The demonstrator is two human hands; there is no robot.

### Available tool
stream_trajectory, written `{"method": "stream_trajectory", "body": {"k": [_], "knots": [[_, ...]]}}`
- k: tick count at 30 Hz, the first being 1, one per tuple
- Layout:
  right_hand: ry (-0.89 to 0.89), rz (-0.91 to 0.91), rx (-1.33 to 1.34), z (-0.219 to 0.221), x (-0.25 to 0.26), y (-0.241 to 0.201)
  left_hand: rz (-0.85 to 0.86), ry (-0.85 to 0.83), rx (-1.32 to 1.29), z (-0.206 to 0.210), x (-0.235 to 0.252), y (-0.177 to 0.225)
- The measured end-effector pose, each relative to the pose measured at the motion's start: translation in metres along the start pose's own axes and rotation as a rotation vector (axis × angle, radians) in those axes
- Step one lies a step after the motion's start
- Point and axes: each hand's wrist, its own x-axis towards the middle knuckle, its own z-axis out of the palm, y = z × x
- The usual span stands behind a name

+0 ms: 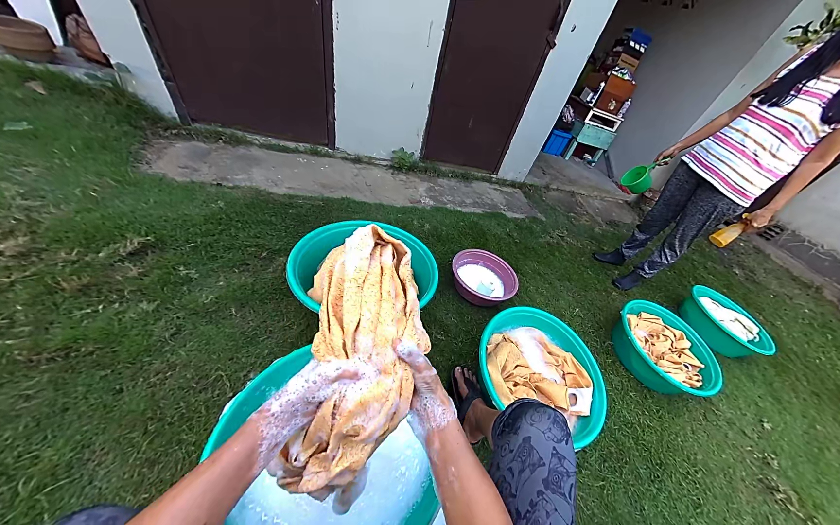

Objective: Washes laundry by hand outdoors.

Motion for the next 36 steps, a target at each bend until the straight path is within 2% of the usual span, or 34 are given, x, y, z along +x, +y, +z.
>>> {"method": "stream_trajectory", "body": {"k": [3,7,10,12,13,15,16,17,19,20,21,22,23,27,30,33,36], "knots": [[0.011,0.036,-0.008,0.000,-0.002,0.002,-0.045,0.027,0.000,0.001,0.010,-0.004],[0.033,-0.017,-0.057,-0.007,-0.007,0.008,-0.102,0.028,0.103,0.002,0.017,-0.010],[0.035,-0.035,-0.085,-0.005,-0.009,0.006,-0.077,-0.005,0.017,0.003,0.021,-0.020],[0.058,-0.023,-0.093,-0.003,-0.006,0.007,-0.054,-0.124,-0.165,-0.006,0.022,-0.024],[0.062,-0.027,-0.103,-0.003,-0.004,0.006,-0.009,-0.236,-0.278,-0.015,0.024,-0.025],[0.083,-0.032,-0.102,-0.002,-0.007,0.003,0.150,-0.475,-0.517,-0.031,0.034,-0.035],[0.075,-0.034,-0.096,-0.002,-0.008,0.001,0.232,-0.515,-0.596,-0.034,0.039,-0.040],[0.051,-0.035,-0.091,-0.001,-0.010,-0.001,0.285,-0.478,-0.655,-0.032,0.041,-0.040],[-0.014,0.011,-0.085,0.002,-0.014,-0.004,0.365,-0.262,-0.688,-0.024,0.038,-0.039],[-0.039,0.059,-0.104,0.005,-0.018,-0.004,0.419,-0.115,-0.549,-0.024,0.031,-0.046],[-0.048,0.105,-0.132,0.008,-0.020,-0.002,0.457,-0.025,-0.362,-0.030,0.025,-0.057],[-0.045,0.137,-0.158,0.009,-0.020,0.000,0.433,0.018,-0.295,-0.033,0.023,-0.061],[-0.025,0.151,-0.180,0.010,-0.020,0.001,0.390,0.040,-0.323,-0.032,0.023,-0.058],[0.006,0.165,-0.135,0.005,-0.022,0.007,0.153,0.046,-0.705,-0.012,0.023,-0.030],[-0.024,0.179,-0.143,0.005,-0.020,0.010,0.151,0.042,-0.682,-0.012,0.020,-0.032],[-0.054,0.225,-0.139,0.006,-0.011,0.013,0.232,0.069,-0.535,-0.016,0.017,-0.041],[-0.034,0.219,-0.149,0.012,-0.006,0.014,0.192,0.146,-0.485,-0.019,0.015,-0.042]]}}
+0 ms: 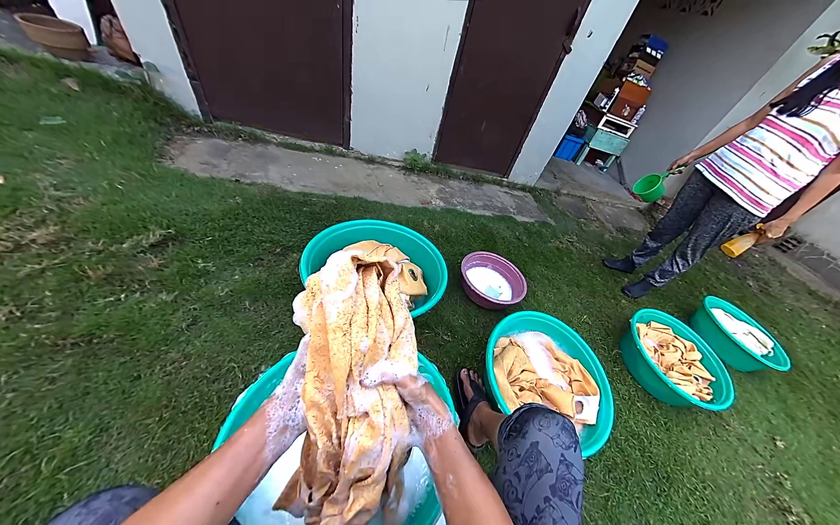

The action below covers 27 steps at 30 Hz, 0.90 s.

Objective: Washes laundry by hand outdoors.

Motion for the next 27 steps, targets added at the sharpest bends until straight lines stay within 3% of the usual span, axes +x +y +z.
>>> {"method": "stream_trajectory", "body": {"k": [5,9,13,16,20,27], "knots": [[0.092,-0.466,-0.394,0.010,0.025,-0.008,0.027,-0.010,0.007,-0.009,0.002,0.005],[0.202,-0.696,-0.651,0.019,0.026,-0.009,-0.119,-0.031,-0.221,0.010,0.000,0.011],[0.267,-0.534,-0.933,0.034,0.014,-0.008,-0.184,0.005,-0.265,0.025,-0.001,0.010],[0.296,-0.488,-0.918,0.036,0.017,-0.008,-0.098,0.107,-0.066,0.031,0.000,0.007],[0.362,-0.514,-0.870,0.038,0.023,-0.003,-0.051,0.112,0.217,0.023,-0.002,0.000],[0.334,-0.551,-0.900,0.032,0.026,-0.007,0.017,0.131,-0.219,0.036,0.017,0.002]]}}
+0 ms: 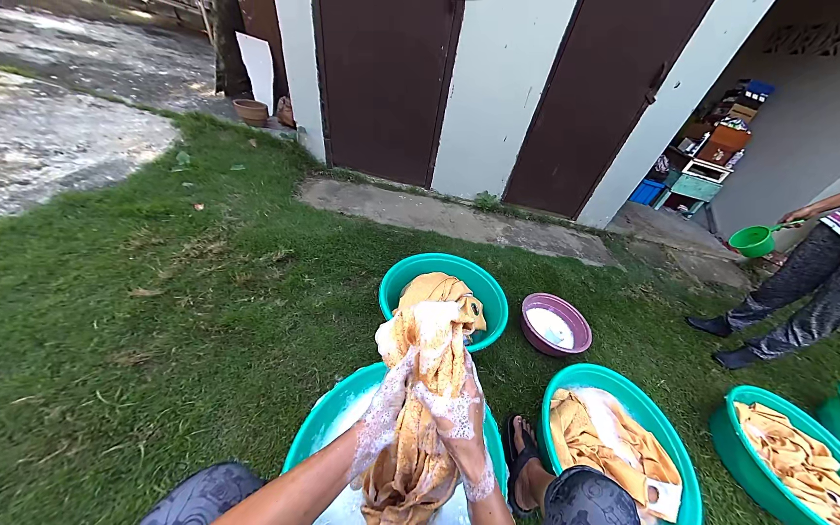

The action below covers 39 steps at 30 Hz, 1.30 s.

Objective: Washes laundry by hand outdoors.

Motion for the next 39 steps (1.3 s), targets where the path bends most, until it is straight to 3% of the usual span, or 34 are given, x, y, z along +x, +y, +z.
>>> {"method": "stream_trajectory", "body": {"k": [4,13,20,25,28,31,35,39], "knots": [[-0.022,-0.044,0.013,-0.008,-0.001,-0.002,0.176,0.046,0.166,-0.006,0.015,0.011],[-0.192,-0.039,0.089,-0.025,0.000,0.002,0.182,-0.299,0.426,-0.024,0.042,0.056],[-0.459,-0.115,0.063,-0.026,-0.010,-0.002,0.191,-0.585,0.948,-0.025,0.039,0.086],[-0.482,-0.121,0.036,-0.032,-0.011,-0.003,0.129,-0.409,1.056,-0.009,0.019,0.079],[-0.462,-0.123,0.042,-0.032,-0.014,-0.004,0.234,-0.379,1.210,0.007,0.003,0.084],[-0.442,-0.102,0.066,-0.032,-0.014,-0.002,0.361,-0.283,1.159,-0.007,0.014,0.065],[-0.431,-0.113,0.041,-0.032,-0.013,0.003,0.335,-0.163,1.226,-0.007,0.019,0.056],[-0.420,-0.101,0.060,-0.035,-0.015,0.004,0.296,-0.285,1.283,0.000,0.012,0.065]]}}
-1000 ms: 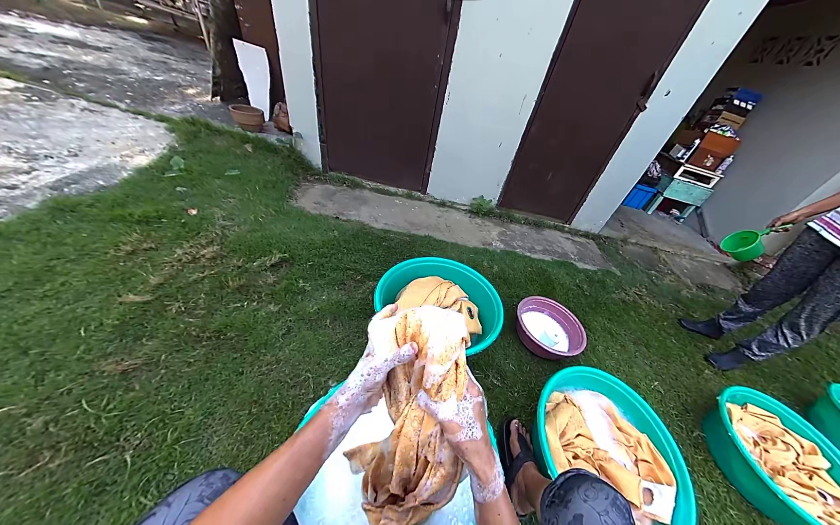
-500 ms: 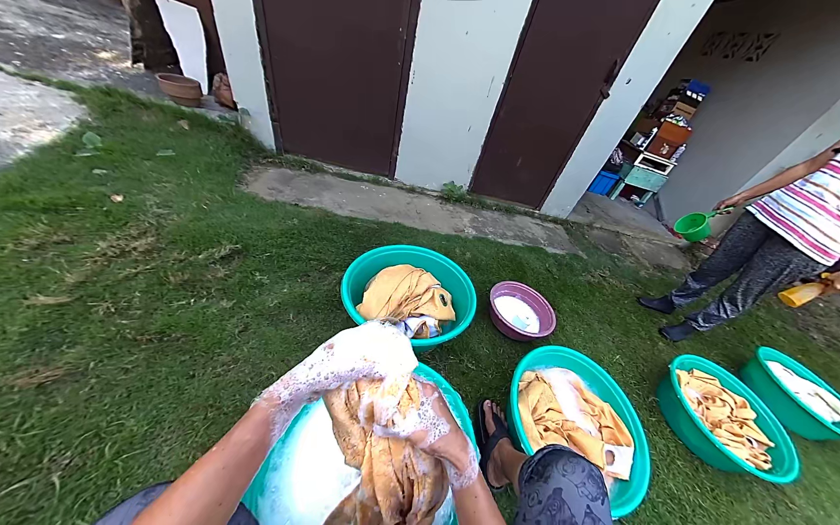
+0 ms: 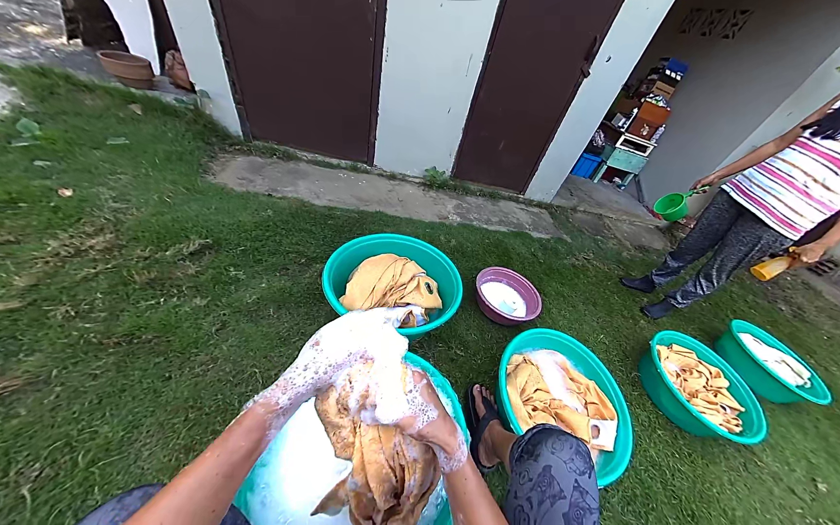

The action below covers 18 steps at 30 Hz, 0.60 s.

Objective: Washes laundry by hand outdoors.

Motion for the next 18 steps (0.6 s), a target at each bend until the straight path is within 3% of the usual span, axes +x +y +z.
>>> {"method": "stream_trajectory", "body": {"k": [5,9,13,18], "knots": [[0.003,-0.013,0.020,0.002,-0.001,0.002,-0.128,-0.067,0.126,-0.003,0.002,0.002],[-0.006,-0.020,0.010,0.005,-0.001,0.002,0.131,-0.060,-0.019,-0.002,0.004,-0.028],[0.003,-0.062,-0.019,0.007,0.000,0.005,0.317,0.005,0.087,0.002,0.004,-0.025],[0.011,-0.053,-0.077,0.004,-0.001,0.008,0.000,0.124,0.091,0.017,-0.001,-0.016]]}}
